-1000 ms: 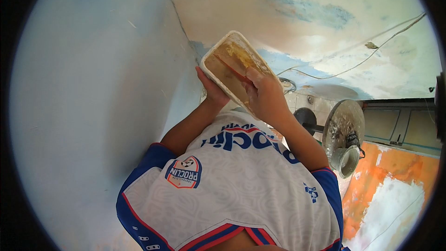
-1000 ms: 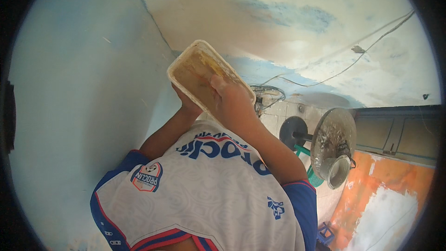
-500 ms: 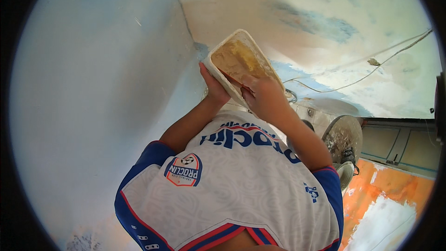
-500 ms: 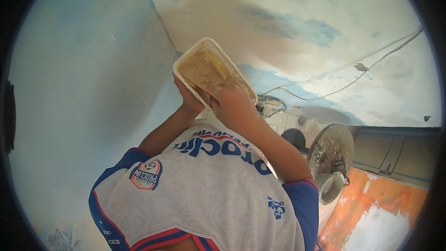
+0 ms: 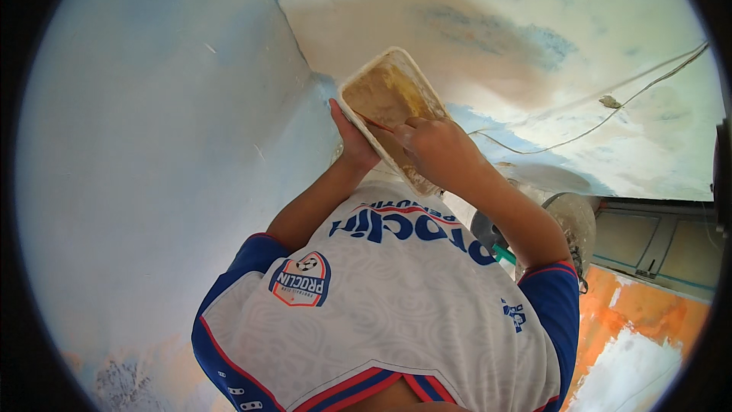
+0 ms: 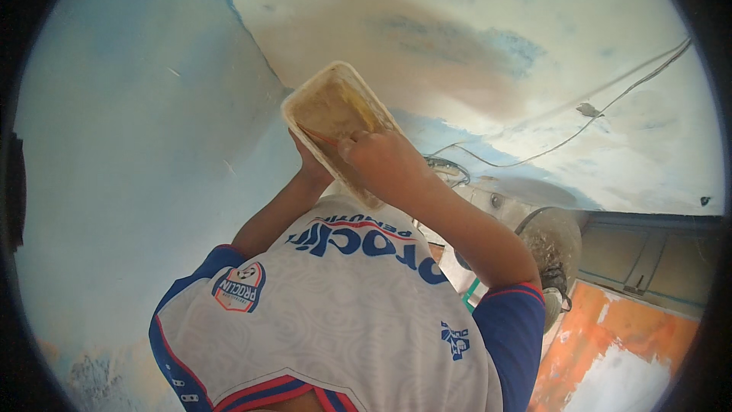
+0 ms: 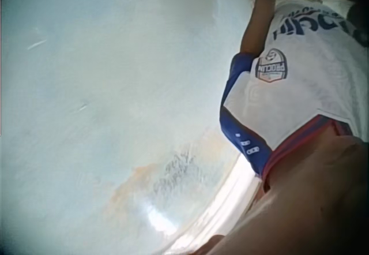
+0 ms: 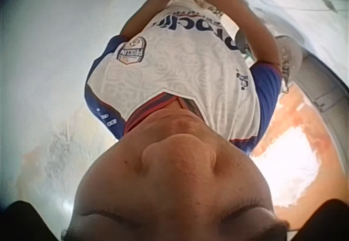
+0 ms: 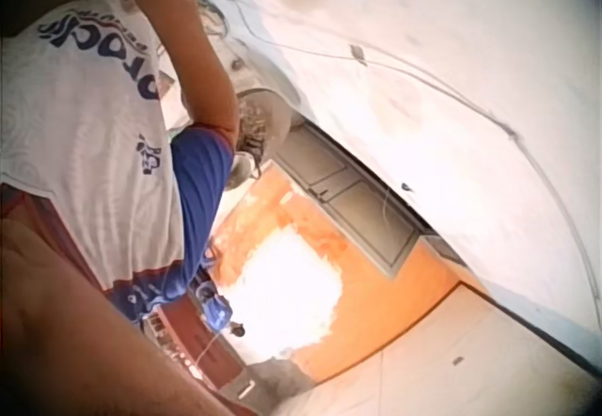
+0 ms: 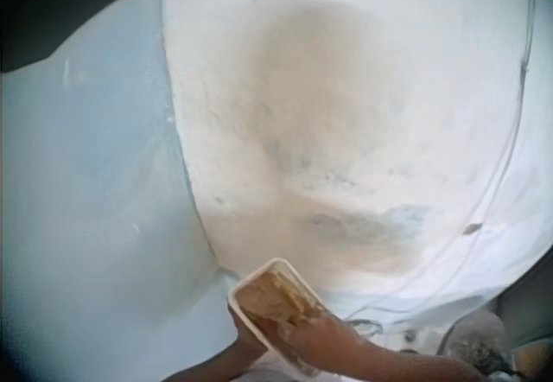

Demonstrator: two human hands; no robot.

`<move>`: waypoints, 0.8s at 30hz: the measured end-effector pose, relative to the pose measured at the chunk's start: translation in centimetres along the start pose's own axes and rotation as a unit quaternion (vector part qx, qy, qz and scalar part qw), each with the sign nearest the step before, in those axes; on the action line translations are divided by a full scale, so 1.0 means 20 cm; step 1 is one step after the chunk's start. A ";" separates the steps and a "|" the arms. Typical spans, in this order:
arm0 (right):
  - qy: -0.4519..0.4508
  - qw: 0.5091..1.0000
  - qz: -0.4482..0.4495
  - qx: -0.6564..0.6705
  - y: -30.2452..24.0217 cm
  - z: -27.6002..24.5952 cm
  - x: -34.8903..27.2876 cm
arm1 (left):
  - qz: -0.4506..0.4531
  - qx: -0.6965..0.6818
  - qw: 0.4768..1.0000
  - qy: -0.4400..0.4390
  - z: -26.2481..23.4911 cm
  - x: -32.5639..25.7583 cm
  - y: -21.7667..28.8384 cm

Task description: The person prepares a mixture in a bucket and then uses a spreader to apply and smooth it onto a ceiling surface.

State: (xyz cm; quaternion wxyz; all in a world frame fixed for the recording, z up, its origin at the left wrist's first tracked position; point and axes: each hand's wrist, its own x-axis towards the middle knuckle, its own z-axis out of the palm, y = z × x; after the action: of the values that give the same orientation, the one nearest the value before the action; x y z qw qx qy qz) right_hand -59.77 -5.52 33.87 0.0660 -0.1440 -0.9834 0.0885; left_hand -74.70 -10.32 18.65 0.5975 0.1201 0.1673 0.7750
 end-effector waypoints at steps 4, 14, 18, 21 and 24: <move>0.013 1.000 -0.009 0.007 0.03 0.03 -0.03 | 0.036 0.024 0.999 -0.023 0.02 0.00 -0.02; 0.018 1.000 -0.008 0.018 0.07 0.08 -0.09 | 0.025 0.006 1.000 0.008 0.00 -0.02 -0.09; 0.020 0.999 -0.012 -0.032 0.06 0.03 -0.10 | -0.019 -0.023 0.999 0.016 -0.03 -0.03 -0.11; -0.041 0.998 0.054 0.004 0.10 0.01 -0.07 | -0.041 -0.037 0.998 0.035 -0.07 -0.05 -0.11; -0.007 0.997 0.022 0.077 0.10 0.05 -0.08 | -0.020 -0.041 0.999 0.027 -0.08 -0.05 -0.11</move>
State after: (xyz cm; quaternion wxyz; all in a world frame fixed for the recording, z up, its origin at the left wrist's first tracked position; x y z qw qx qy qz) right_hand -57.88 -4.32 32.44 0.0680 -0.1592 -0.9708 0.1660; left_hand -73.22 -10.89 16.32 0.6127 0.0705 0.1537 0.7720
